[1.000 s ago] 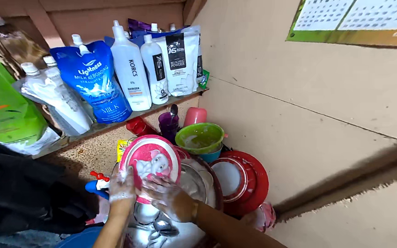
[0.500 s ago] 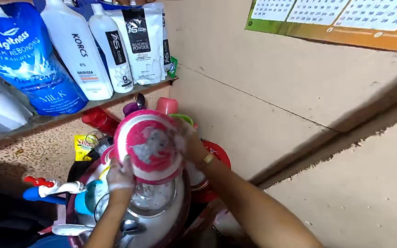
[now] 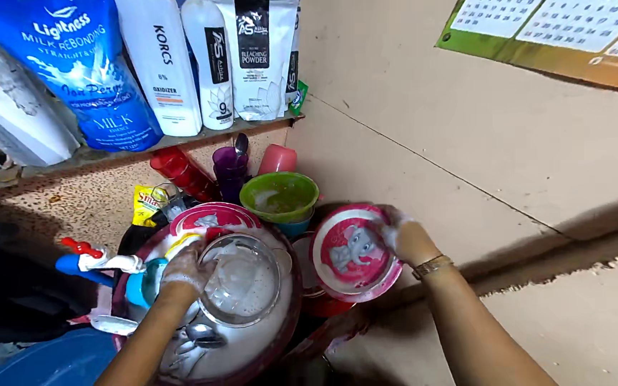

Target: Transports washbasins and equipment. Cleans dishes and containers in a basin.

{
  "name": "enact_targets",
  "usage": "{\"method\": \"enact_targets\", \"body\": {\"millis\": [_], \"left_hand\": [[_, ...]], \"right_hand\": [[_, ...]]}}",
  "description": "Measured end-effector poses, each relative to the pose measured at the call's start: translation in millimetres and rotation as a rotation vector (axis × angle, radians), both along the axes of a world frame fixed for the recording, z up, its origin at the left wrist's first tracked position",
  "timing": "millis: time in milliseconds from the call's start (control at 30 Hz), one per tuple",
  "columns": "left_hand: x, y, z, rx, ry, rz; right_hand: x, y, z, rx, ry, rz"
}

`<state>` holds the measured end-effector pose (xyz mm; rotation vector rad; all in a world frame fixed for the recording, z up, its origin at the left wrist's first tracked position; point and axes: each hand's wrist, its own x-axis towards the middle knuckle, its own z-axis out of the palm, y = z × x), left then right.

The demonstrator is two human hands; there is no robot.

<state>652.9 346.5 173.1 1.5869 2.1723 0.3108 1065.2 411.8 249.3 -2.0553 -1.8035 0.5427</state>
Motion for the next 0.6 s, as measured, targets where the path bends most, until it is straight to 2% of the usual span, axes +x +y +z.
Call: {"method": "enact_targets", "body": {"millis": [133,233,300,367,433,500,600], "left_hand": [[3,3,11,-0.115,-0.005,0.003],[4,1,18,-0.12,-0.061,0.037],[2,-3,21,-0.091,-0.13,0.071],[-4,-10,18,-0.025,-0.208,0.099],[-10,-22,15,0.035,-0.302,0.119],[-11,-35,14,0.05,-0.402,0.13],[-7,-51,16,0.019,-0.501,0.141]], "right_hand": [[-21,18,-41,-0.132,-0.089,0.051],[-60,18,-35,0.12,-0.141,0.131],[-100,21,-22,0.28,-0.05,0.314],[-154,24,-13,0.336,0.039,0.541],[-212,33,-12,0.274,0.041,0.721],[-258,49,-23,0.19,-0.083,0.822],[-300,75,-46,0.124,-0.306,0.824]]}}
